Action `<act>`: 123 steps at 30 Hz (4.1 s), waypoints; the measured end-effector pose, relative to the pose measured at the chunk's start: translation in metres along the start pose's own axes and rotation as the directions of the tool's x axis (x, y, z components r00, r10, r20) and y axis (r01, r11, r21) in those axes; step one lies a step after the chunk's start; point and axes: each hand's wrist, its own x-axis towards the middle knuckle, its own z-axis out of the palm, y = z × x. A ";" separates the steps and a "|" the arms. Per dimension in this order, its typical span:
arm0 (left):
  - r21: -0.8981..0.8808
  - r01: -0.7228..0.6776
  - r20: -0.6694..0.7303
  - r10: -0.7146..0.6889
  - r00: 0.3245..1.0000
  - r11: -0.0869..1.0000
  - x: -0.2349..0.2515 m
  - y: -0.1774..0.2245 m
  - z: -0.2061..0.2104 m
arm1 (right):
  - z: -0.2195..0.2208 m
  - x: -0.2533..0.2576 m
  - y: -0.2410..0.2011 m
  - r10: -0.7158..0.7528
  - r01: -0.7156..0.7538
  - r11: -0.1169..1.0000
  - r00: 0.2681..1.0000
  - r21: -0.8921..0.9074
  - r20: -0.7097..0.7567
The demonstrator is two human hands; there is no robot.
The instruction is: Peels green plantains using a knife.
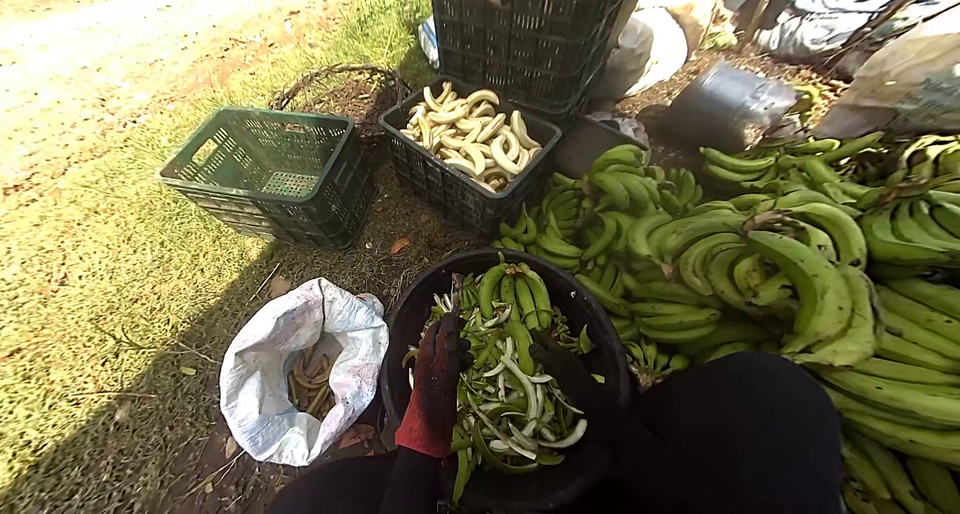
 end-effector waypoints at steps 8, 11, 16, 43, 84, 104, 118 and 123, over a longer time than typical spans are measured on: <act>0.028 -0.088 0.287 0.076 0.955 0.996 0.002 -0.013 0.018 | -0.045 -0.006 -0.080 -0.273 0.191 0.857 0.956 0.480 0.107; 0.155 -0.097 0.357 0.036 0.934 0.983 0.001 -0.025 0.027 | -0.028 0.000 -0.098 -0.002 0.008 0.969 1.000 0.249 -0.025; 0.579 -0.340 0.443 0.064 0.894 0.742 -0.001 -0.035 0.035 | -0.011 -0.007 -0.099 -0.067 0.065 0.862 0.998 0.503 -0.014; 0.616 -0.210 0.343 -0.018 0.939 0.759 -0.004 -0.022 0.015 | 0.029 -0.015 -0.068 0.111 -0.067 0.838 0.993 0.541 -0.049; 0.722 -0.314 0.269 0.168 0.948 0.617 0.006 -0.029 0.028 | 0.025 0.005 -0.046 0.041 -0.014 0.930 0.997 0.368 -0.067; 0.739 -0.283 0.280 0.103 0.954 0.612 0.015 -0.031 0.025 | 0.040 0.001 -0.087 -0.098 0.134 0.988 0.930 0.078 -0.354; 0.810 -0.237 0.268 0.021 0.963 0.537 0.027 -0.045 0.030 | -0.011 -0.024 -0.066 0.155 -0.166 0.986 0.902 -0.008 0.403; 0.690 -0.511 0.432 0.276 0.859 0.512 -0.001 -0.048 0.048 | 0.002 0.001 -0.059 -0.020 0.098 0.912 0.981 0.398 -0.195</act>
